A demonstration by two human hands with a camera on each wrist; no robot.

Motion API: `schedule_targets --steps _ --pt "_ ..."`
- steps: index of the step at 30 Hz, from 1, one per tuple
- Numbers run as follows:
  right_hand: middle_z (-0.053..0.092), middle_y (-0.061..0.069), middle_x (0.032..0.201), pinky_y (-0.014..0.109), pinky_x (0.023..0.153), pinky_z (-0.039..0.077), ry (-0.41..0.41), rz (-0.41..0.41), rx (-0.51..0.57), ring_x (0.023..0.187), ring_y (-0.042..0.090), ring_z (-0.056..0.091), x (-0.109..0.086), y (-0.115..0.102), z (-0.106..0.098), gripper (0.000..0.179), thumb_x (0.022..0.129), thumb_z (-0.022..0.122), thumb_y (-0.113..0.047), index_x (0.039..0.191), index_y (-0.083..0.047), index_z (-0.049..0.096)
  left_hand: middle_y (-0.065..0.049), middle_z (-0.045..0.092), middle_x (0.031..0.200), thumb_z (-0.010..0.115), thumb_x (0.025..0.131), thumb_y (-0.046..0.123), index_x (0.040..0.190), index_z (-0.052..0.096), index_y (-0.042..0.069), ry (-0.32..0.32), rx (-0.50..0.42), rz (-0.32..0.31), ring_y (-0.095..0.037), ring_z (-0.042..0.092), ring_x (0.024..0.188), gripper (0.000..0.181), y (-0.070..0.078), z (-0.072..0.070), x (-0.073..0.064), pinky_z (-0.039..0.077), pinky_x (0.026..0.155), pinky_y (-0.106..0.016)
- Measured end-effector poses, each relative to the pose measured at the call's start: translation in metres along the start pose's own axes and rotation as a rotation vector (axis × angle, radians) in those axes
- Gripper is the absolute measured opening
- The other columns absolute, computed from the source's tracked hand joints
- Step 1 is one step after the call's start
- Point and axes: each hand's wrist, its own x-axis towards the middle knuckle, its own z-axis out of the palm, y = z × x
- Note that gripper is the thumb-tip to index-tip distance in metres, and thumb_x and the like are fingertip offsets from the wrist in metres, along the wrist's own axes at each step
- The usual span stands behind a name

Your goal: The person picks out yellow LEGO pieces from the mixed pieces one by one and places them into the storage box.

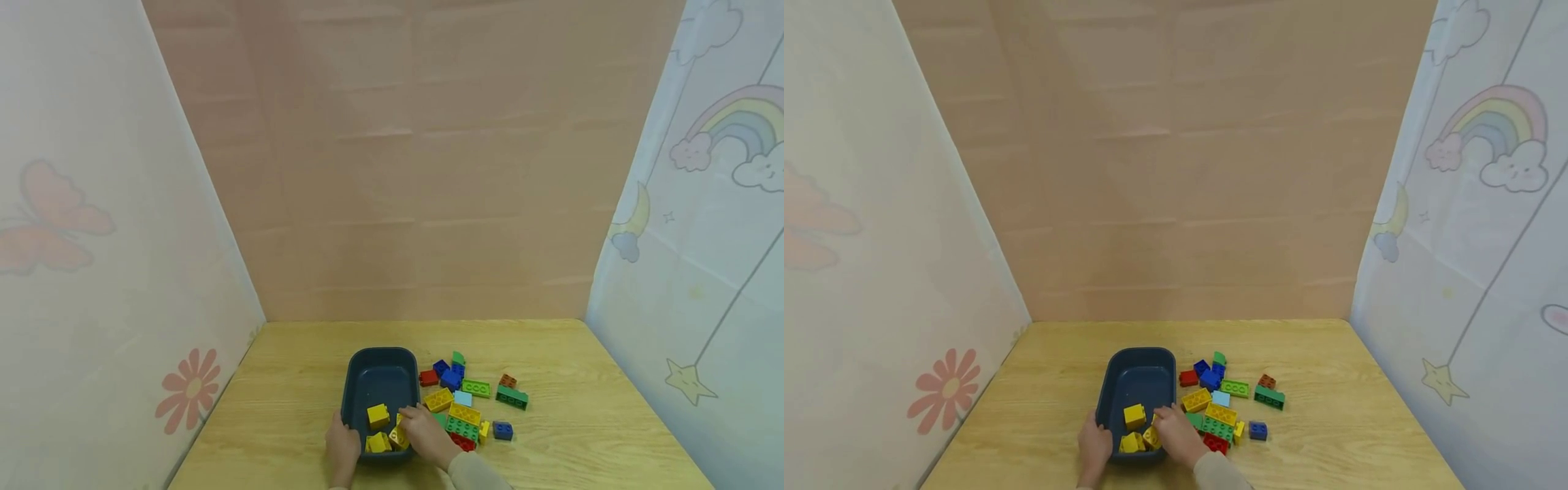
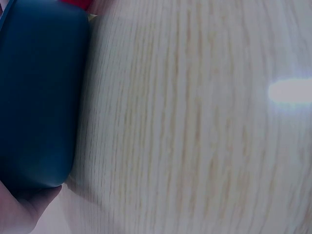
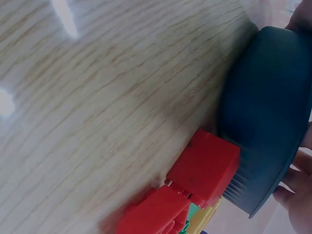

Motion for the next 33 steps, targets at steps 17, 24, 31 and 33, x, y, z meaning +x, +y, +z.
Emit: schedule_targets --steps 17,24,31,33 --pt "0.059 0.011 0.095 0.033 0.074 0.049 0.312 0.067 0.023 0.088 0.023 0.057 -0.002 0.021 -0.027 0.012 0.072 0.067 0.002 0.083 -0.004 0.067 -0.032 0.056 0.099 0.048 0.073 -0.013 0.115 0.046 -0.013 0.012 0.005 0.024 -0.041 0.057 0.088 0.043 0.0 -0.001 -0.001 0.048 0.069 -0.049" --pt "0.059 0.011 0.09 0.033 0.067 0.05 0.464 0.156 -0.014 0.084 0.024 0.057 -0.008 0.036 -0.041 0.016 0.067 0.071 0.005 0.079 -0.004 0.066 -0.032 0.056 0.102 0.048 0.073 -0.014 0.116 0.046 -0.013 0.004 0.001 0.01 -0.041 0.057 0.089 0.043 0.0 -0.001 -0.001 0.048 0.069 -0.049" --pt "0.057 0.015 0.101 0.034 0.069 0.05 0.326 0.405 0.071 0.091 0.028 0.056 -0.025 0.048 -0.049 0.011 0.077 0.063 0.001 0.087 0.0 0.066 -0.032 0.054 0.105 0.048 0.074 -0.013 0.118 0.045 -0.013 0.0 -0.008 0.003 -0.041 0.056 0.092 0.044 0.0 0.0 -0.001 0.048 0.071 -0.049" --pt "0.055 0.019 0.104 0.036 0.07 0.05 0.282 0.47 0.097 0.094 0.032 0.055 -0.03 0.051 -0.049 0.013 0.078 0.062 0.0 0.09 0.002 0.065 -0.032 0.054 0.105 0.049 0.074 -0.012 0.118 0.045 -0.013 0.004 -0.008 0.013 -0.041 0.056 0.092 0.044 -0.001 0.0 0.0 0.047 0.072 -0.049"
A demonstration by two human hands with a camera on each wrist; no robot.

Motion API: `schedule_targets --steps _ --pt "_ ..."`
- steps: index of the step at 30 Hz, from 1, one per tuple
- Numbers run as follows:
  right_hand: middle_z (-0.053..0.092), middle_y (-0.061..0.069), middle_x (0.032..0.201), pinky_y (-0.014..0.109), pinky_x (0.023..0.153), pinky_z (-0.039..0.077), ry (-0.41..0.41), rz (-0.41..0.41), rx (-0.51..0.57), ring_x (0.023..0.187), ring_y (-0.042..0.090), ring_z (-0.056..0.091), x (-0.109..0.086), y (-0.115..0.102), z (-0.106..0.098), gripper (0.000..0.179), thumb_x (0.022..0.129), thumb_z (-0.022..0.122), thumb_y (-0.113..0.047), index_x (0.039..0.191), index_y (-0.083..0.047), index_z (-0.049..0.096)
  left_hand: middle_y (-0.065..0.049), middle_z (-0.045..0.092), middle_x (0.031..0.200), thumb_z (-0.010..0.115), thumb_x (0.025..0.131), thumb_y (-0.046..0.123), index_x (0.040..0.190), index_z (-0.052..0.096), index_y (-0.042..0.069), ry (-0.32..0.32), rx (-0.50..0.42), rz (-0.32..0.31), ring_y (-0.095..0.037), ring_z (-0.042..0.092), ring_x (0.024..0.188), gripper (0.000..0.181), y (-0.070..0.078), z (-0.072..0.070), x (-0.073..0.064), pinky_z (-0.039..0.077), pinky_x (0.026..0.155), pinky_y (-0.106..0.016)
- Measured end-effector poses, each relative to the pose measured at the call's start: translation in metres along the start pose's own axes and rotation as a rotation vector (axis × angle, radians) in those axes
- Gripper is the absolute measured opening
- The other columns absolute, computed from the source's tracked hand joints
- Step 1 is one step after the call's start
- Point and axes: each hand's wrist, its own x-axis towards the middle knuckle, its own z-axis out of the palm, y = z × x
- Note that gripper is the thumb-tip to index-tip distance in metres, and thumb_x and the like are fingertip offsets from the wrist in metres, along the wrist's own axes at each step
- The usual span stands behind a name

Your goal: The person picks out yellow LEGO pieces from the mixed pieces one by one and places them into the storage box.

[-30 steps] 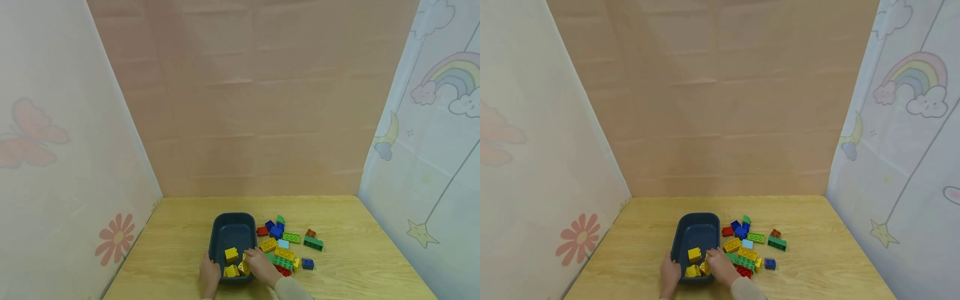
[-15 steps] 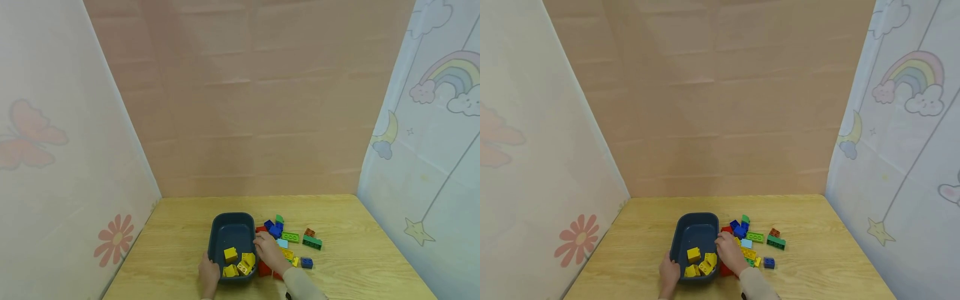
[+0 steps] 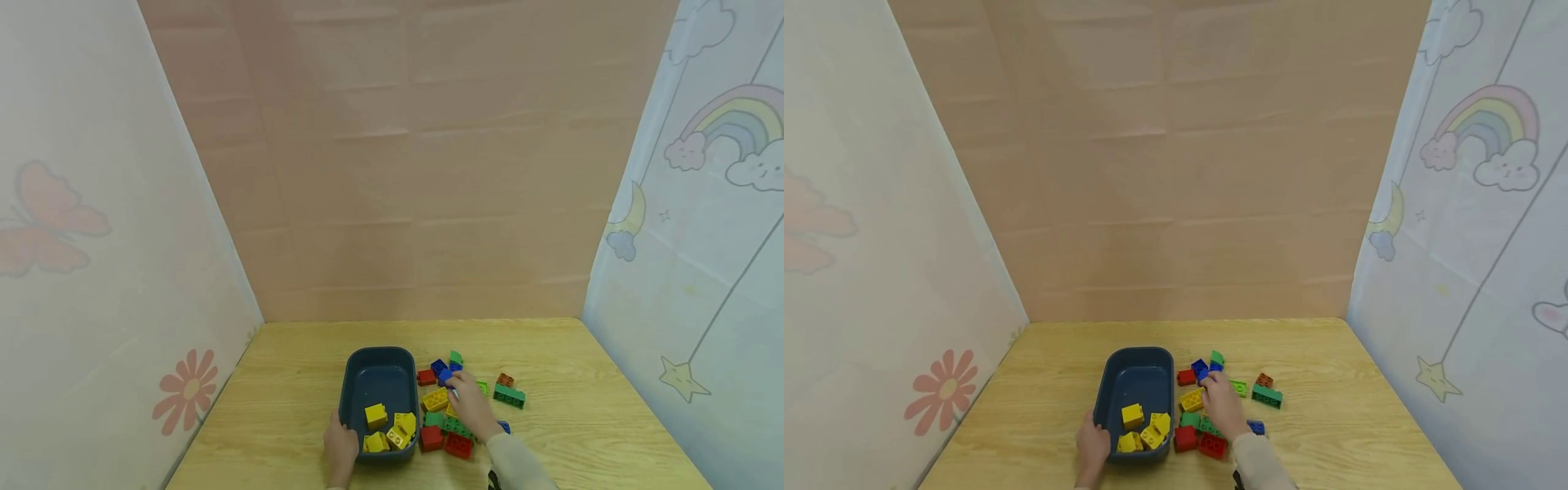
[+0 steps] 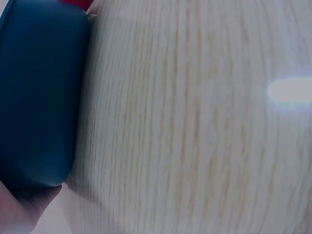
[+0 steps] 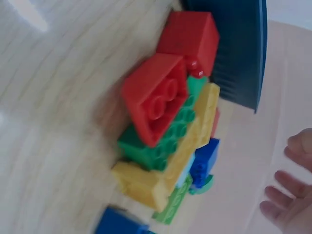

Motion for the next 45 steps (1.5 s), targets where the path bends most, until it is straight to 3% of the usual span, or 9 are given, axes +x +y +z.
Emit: schedule_targets --steps 3,11,20,27,38,45 --pt "0.054 0.023 0.105 0.042 0.074 0.048 -0.054 0.068 -0.031 0.097 0.036 0.052 -0.005 0.007 0.0 0.017 0.076 0.063 0.001 0.092 0.005 0.064 -0.033 0.054 0.105 0.048 0.074 -0.012 0.118 0.044 -0.013 0.002 -0.004 0.01 -0.042 0.055 0.093 0.044 0.0 0.0 0.0 0.047 0.073 -0.05" --pt "0.055 0.02 0.091 0.041 0.069 0.049 -0.219 0.198 -0.091 0.086 0.034 0.053 -0.016 0.024 0.002 0.028 0.07 0.069 0.002 0.095 0.011 0.062 -0.032 0.055 0.104 0.048 0.074 -0.013 0.116 0.046 -0.013 -0.002 -0.004 0.013 -0.042 0.056 0.092 0.042 0.0 -0.001 0.0 0.047 0.071 -0.05" --pt "0.056 0.015 0.08 0.042 0.068 0.048 -0.348 0.255 -0.111 0.078 0.03 0.054 -0.021 0.031 0.006 0.023 0.066 0.071 0.003 0.086 0.009 0.06 -0.032 0.055 0.103 0.047 0.075 -0.012 0.115 0.046 -0.013 -0.002 0.006 0.008 -0.042 0.056 0.091 0.041 0.0 -0.001 0.001 0.047 0.07 -0.05" --pt "0.048 0.008 0.068 0.034 0.055 0.044 -0.364 0.244 -0.099 0.064 0.021 0.048 -0.024 0.035 0.009 0.014 0.066 0.066 0.011 0.075 0.004 0.057 -0.031 0.055 0.104 0.047 0.076 -0.011 0.116 0.046 -0.011 -0.021 0.01 -0.014 -0.041 0.056 0.092 0.04 0.0 0.0 0.003 0.047 0.07 -0.05" --pt "0.051 0.01 0.07 0.038 0.06 0.045 -0.383 0.226 -0.066 0.066 0.024 0.05 -0.029 0.036 0.007 0.019 0.063 0.058 0.018 0.077 0.006 0.058 -0.031 0.056 0.102 0.048 0.074 -0.011 0.115 0.046 -0.012 -0.005 0.01 0.02 -0.041 0.056 0.091 0.041 0.001 -0.002 0.001 0.047 0.071 -0.05" --pt "0.053 0.009 0.069 0.037 0.059 0.046 -0.379 0.231 -0.061 0.066 0.023 0.052 -0.03 0.035 0.006 0.018 0.07 0.051 0.02 0.077 0.005 0.058 -0.031 0.056 0.101 0.047 0.073 -0.012 0.117 0.045 -0.012 -0.013 0.006 0.025 -0.041 0.056 0.09 0.044 0.0 -0.002 0.0 0.047 0.069 -0.049"
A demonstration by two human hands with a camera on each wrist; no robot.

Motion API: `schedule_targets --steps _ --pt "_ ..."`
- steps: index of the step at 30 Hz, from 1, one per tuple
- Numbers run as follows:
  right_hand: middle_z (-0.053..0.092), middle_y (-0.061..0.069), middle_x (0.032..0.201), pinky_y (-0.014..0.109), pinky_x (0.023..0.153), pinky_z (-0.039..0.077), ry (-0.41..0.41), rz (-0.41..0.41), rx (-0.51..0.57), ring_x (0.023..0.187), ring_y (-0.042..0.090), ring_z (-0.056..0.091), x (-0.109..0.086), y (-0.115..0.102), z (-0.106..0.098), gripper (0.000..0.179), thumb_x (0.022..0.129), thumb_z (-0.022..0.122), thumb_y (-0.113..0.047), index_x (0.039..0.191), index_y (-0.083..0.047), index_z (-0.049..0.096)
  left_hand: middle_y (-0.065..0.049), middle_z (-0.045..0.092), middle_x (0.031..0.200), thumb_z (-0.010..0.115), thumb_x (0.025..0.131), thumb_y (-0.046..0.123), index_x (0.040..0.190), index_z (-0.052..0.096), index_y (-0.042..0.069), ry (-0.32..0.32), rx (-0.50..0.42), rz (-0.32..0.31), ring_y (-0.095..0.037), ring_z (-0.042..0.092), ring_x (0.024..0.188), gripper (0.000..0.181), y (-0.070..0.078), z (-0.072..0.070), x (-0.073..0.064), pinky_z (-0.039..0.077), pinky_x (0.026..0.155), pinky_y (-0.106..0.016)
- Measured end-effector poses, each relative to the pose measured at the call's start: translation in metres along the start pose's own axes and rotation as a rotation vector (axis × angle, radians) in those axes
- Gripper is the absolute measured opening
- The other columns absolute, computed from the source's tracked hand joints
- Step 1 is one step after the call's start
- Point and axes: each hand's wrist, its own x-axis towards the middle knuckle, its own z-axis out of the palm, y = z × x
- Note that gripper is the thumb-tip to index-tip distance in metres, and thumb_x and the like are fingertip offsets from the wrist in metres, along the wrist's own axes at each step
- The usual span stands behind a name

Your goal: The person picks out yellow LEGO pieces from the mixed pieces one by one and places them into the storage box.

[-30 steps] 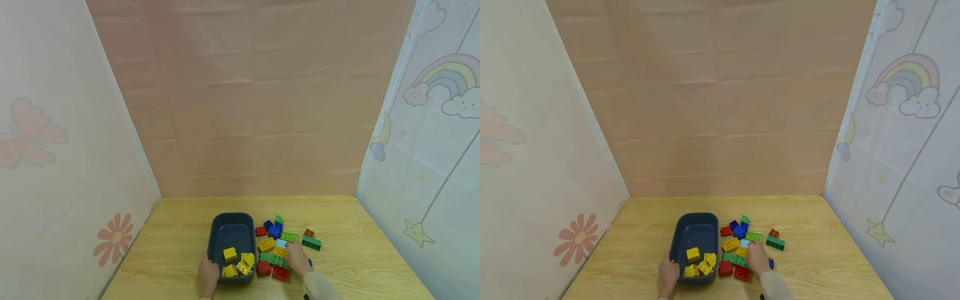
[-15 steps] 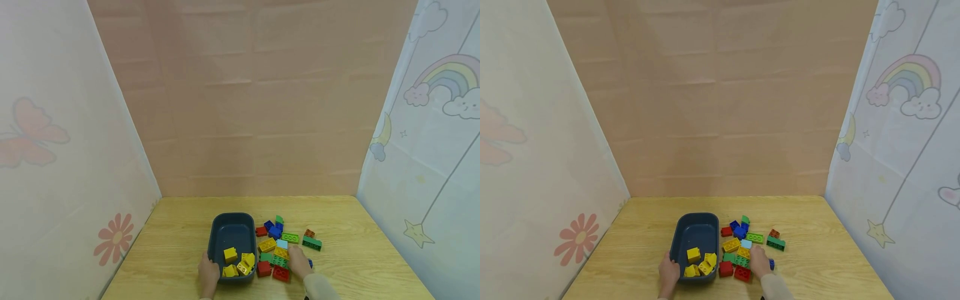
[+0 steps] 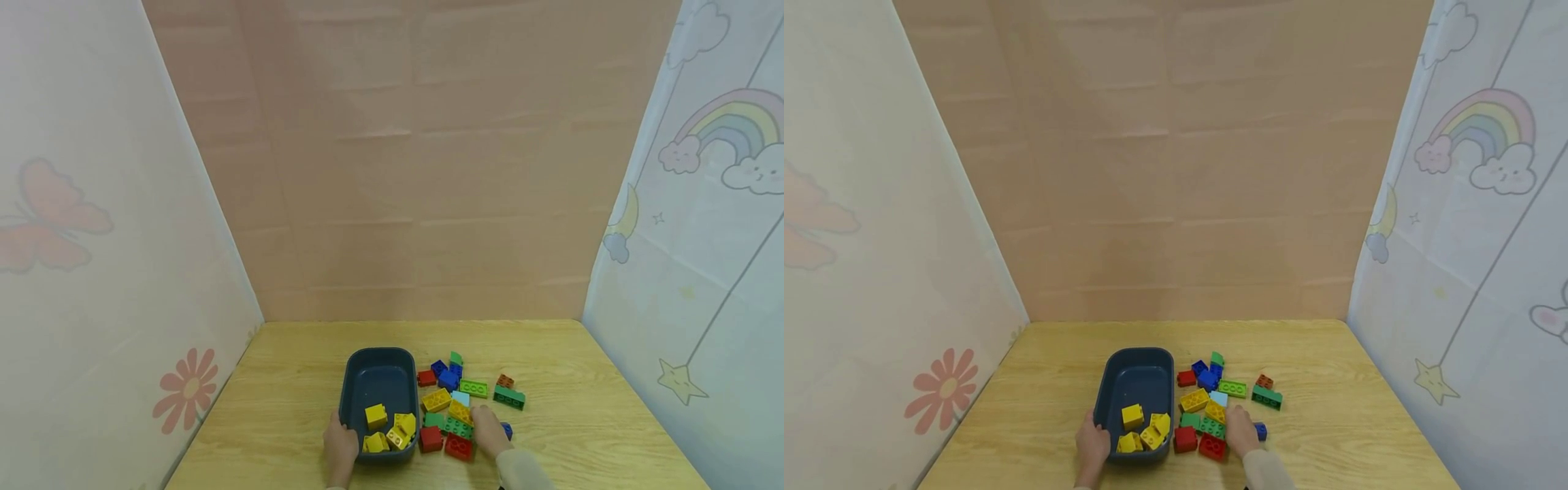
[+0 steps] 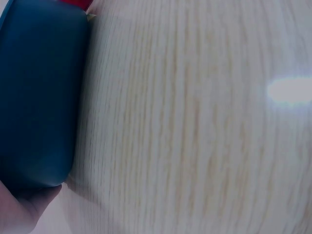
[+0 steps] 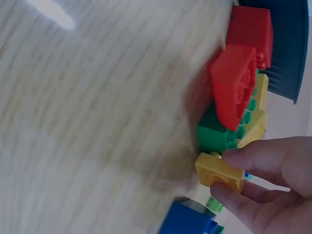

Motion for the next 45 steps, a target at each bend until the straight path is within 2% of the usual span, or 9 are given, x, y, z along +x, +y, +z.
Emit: schedule_targets --steps 6,9,12,16,19,26,31,38,45 --pt "0.042 0.0 0.056 0.025 0.047 0.032 0.072 -0.032 0.001 0.053 0.011 0.038 0.0 -0.003 -0.006 0.025 0.073 0.045 0.019 0.061 -0.002 0.048 -0.031 0.056 0.1 0.047 0.073 -0.013 0.115 0.046 -0.013 0.003 -0.015 0.01 -0.042 0.056 0.09 0.042 0.001 -0.002 -0.002 0.048 0.069 -0.049" --pt "0.037 -0.001 0.054 0.023 0.047 0.027 0.131 -0.055 -0.006 0.053 0.01 0.031 0.001 -0.006 -0.011 0.029 0.072 0.047 0.02 0.058 -0.006 0.042 -0.031 0.056 0.1 0.046 0.074 -0.012 0.116 0.046 -0.013 -0.004 -0.007 0.0 -0.042 0.056 0.09 0.041 0.003 -0.003 -0.002 0.048 0.069 -0.049" --pt "0.039 0.0 0.055 0.024 0.046 0.026 0.187 -0.083 -0.014 0.052 0.011 0.032 0.003 -0.014 -0.015 0.028 0.07 0.052 0.019 0.058 -0.005 0.045 -0.031 0.056 0.1 0.046 0.074 -0.012 0.116 0.045 -0.013 -0.011 0.001 -0.01 -0.042 0.056 0.09 0.042 0.004 -0.003 -0.002 0.047 0.07 -0.049" --pt "0.052 0.005 0.063 0.027 0.049 0.042 0.267 -0.13 -0.013 0.057 0.016 0.048 0.006 -0.03 -0.022 0.015 0.067 0.06 0.015 0.063 0.0 0.059 -0.031 0.057 0.101 0.047 0.074 -0.012 0.117 0.046 -0.012 -0.014 0.001 -0.014 -0.041 0.056 0.09 0.042 0.004 -0.003 -0.002 0.048 0.069 -0.049" --pt "0.057 0.008 0.073 0.031 0.057 0.049 0.331 -0.178 -0.013 0.067 0.022 0.056 0.007 -0.044 -0.027 0.011 0.068 0.064 0.011 0.073 0.001 0.064 -0.031 0.056 0.102 0.046 0.074 -0.012 0.117 0.046 -0.012 -0.015 0.0 -0.016 -0.041 0.056 0.091 0.043 0.003 -0.002 -0.002 0.048 0.069 -0.049" --pt "0.056 0.008 0.084 0.027 0.061 0.05 0.462 -0.363 0.011 0.077 0.023 0.056 0.009 -0.073 -0.028 0.016 0.066 0.07 0.008 0.077 -0.001 0.063 -0.032 0.055 0.105 0.046 0.075 -0.011 0.118 0.044 -0.013 -0.02 0.008 -0.027 -0.042 0.056 0.092 0.043 0.001 0.001 0.0 0.047 0.07 -0.049" --pt "0.056 0.01 0.089 0.024 0.063 0.05 0.403 -0.482 0.04 0.08 0.022 0.057 0.008 -0.088 -0.018 0.017 0.068 0.071 0.005 0.082 0.0 0.064 -0.031 0.055 0.104 0.047 0.076 -0.01 0.119 0.044 -0.013 -0.019 0.025 -0.05 -0.042 0.056 0.092 0.043 0.0 0.002 0.002 0.047 0.07 -0.049" --pt "0.06 0.014 0.097 0.025 0.068 0.051 0.243 -0.5 0.109 0.085 0.024 0.06 0.003 -0.108 -0.005 0.012 0.076 0.067 -0.004 0.087 -0.003 0.065 -0.032 0.054 0.106 0.047 0.076 -0.01 0.118 0.044 -0.013 -0.015 0.031 -0.05 -0.042 0.055 0.093 0.042 -0.003 0.003 0.003 0.047 0.071 -0.049" --pt "0.057 0.007 0.097 0.017 0.069 0.048 0.178 -0.582 0.117 0.083 0.014 0.059 -0.002 -0.121 0.009 0.013 0.078 0.065 -0.007 0.091 -0.005 0.063 -0.031 0.056 0.103 0.048 0.075 -0.01 0.118 0.045 -0.013 -0.011 0.023 -0.033 -0.041 0.056 0.091 0.043 -0.002 0.003 0.003 0.048 0.069 -0.049"
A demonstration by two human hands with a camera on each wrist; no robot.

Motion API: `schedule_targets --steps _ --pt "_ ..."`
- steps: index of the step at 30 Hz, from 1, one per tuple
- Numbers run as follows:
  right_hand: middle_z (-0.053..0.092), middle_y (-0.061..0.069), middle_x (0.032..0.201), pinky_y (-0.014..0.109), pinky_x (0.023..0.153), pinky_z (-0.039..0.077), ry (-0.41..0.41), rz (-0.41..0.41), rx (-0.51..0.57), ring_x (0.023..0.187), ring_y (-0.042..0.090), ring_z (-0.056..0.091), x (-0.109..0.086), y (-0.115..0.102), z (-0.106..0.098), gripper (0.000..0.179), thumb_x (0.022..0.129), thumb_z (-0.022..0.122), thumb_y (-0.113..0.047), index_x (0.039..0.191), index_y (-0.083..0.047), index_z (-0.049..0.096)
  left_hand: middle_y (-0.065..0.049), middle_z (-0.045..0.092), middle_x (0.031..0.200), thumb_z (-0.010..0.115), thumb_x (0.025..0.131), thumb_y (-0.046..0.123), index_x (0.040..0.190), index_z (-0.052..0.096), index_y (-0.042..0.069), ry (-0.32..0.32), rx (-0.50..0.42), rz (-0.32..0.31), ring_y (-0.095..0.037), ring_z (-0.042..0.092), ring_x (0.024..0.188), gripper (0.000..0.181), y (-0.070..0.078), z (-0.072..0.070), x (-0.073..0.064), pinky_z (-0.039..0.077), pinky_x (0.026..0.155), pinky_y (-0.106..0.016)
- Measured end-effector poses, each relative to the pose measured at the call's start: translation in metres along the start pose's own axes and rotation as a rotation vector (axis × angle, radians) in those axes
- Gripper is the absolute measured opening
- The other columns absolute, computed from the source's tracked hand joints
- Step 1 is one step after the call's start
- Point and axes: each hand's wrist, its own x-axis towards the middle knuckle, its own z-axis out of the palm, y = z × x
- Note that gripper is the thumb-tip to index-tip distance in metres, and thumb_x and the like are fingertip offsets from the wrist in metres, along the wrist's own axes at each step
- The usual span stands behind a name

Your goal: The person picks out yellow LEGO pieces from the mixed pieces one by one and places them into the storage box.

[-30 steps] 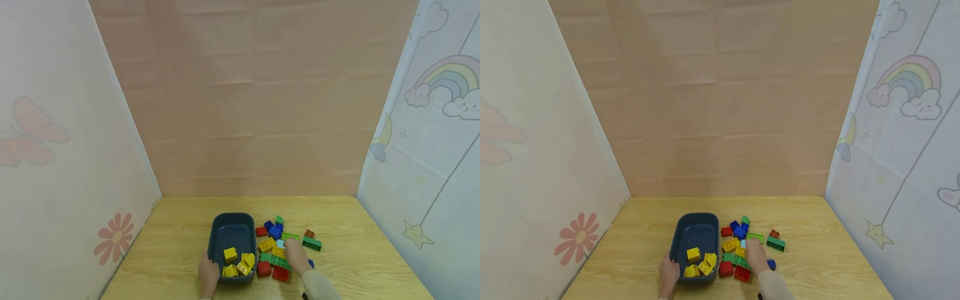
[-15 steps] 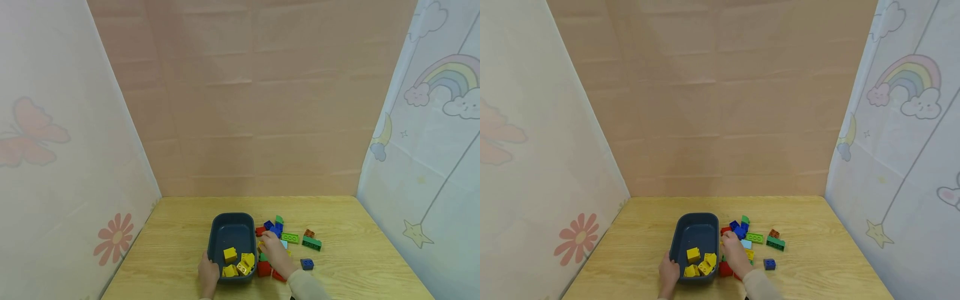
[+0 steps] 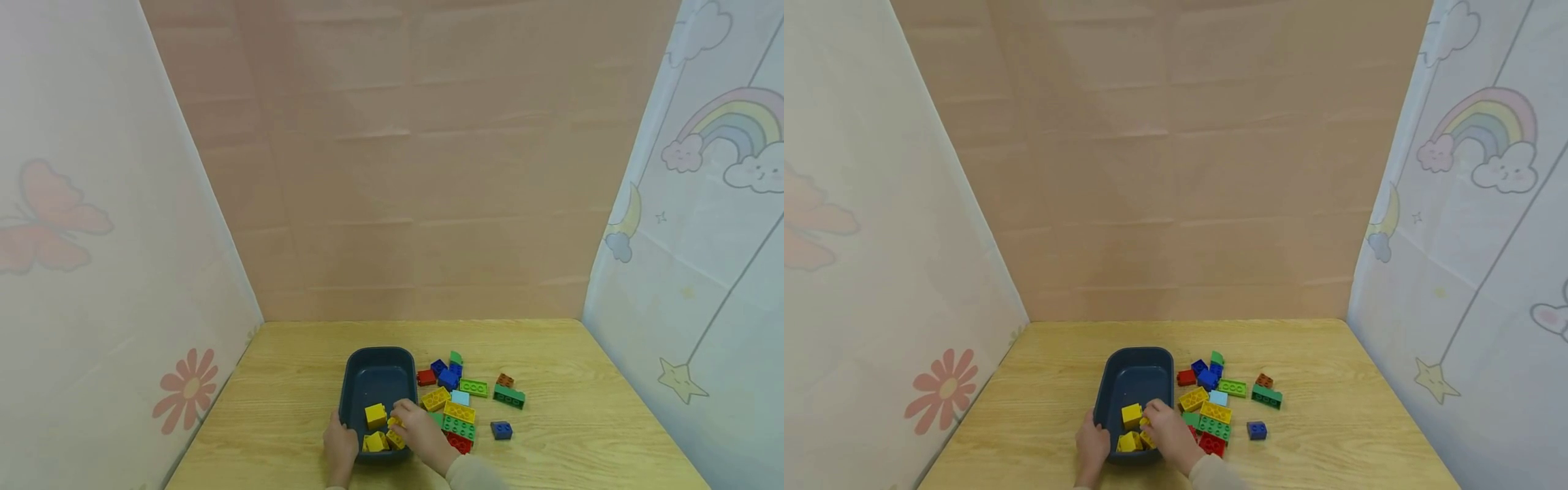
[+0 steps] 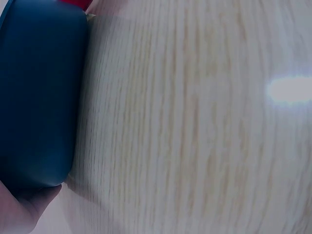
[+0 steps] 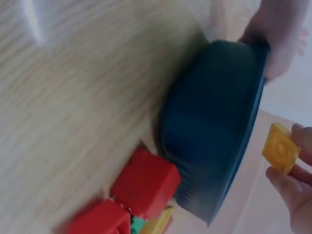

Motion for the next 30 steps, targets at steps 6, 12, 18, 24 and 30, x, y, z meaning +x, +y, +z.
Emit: schedule_targets --steps 6,12,18,24,30 --pt "0.058 0.006 0.093 0.013 0.066 0.047 -0.063 -0.05 -0.042 0.078 0.009 0.058 -0.002 0.002 0.014 0.01 0.076 0.067 -0.007 0.086 -0.005 0.065 -0.032 0.055 0.104 0.049 0.075 -0.009 0.119 0.043 -0.014 -0.009 0.002 0.0 -0.041 0.056 0.092 0.045 0.002 -0.001 -0.001 0.048 0.07 -0.048" --pt "0.06 0.009 0.1 0.016 0.071 0.047 -0.153 -0.076 -0.087 0.089 0.013 0.058 -0.005 0.007 0.021 0.012 0.079 0.064 -0.007 0.09 -0.006 0.068 -0.032 0.056 0.103 0.049 0.075 -0.01 0.118 0.044 -0.014 0.007 0.002 0.002 -0.041 0.056 0.091 0.043 0.003 -0.001 -0.002 0.048 0.07 -0.048" --pt "0.061 0.007 0.096 0.013 0.068 0.046 -0.184 -0.13 -0.122 0.084 0.01 0.059 -0.007 0.01 0.028 0.008 0.081 0.062 -0.006 0.084 -0.007 0.069 -0.031 0.056 0.103 0.049 0.076 -0.009 0.118 0.045 -0.013 0.013 -0.001 0.003 -0.041 0.056 0.092 0.043 0.002 0.0 -0.001 0.047 0.07 -0.049" --pt "0.059 -0.002 0.088 0.012 0.065 0.045 -0.242 -0.116 -0.133 0.076 0.003 0.056 -0.009 0.012 0.029 0.009 0.082 0.06 -0.008 0.083 -0.008 0.069 -0.032 0.055 0.106 0.048 0.076 -0.01 0.119 0.044 -0.014 0.009 -0.006 0.005 -0.041 0.055 0.094 0.044 0.002 -0.001 -0.001 0.047 0.071 -0.049" --pt "0.059 -0.003 0.087 0.012 0.064 0.045 -0.256 -0.075 -0.141 0.074 0.001 0.055 -0.01 0.01 0.027 0.008 0.082 0.061 -0.009 0.083 -0.009 0.07 -0.033 0.053 0.107 0.047 0.076 -0.01 0.12 0.042 -0.015 -0.004 -0.005 -0.004 -0.042 0.054 0.095 0.044 0.003 -0.003 -0.001 0.047 0.072 -0.05"
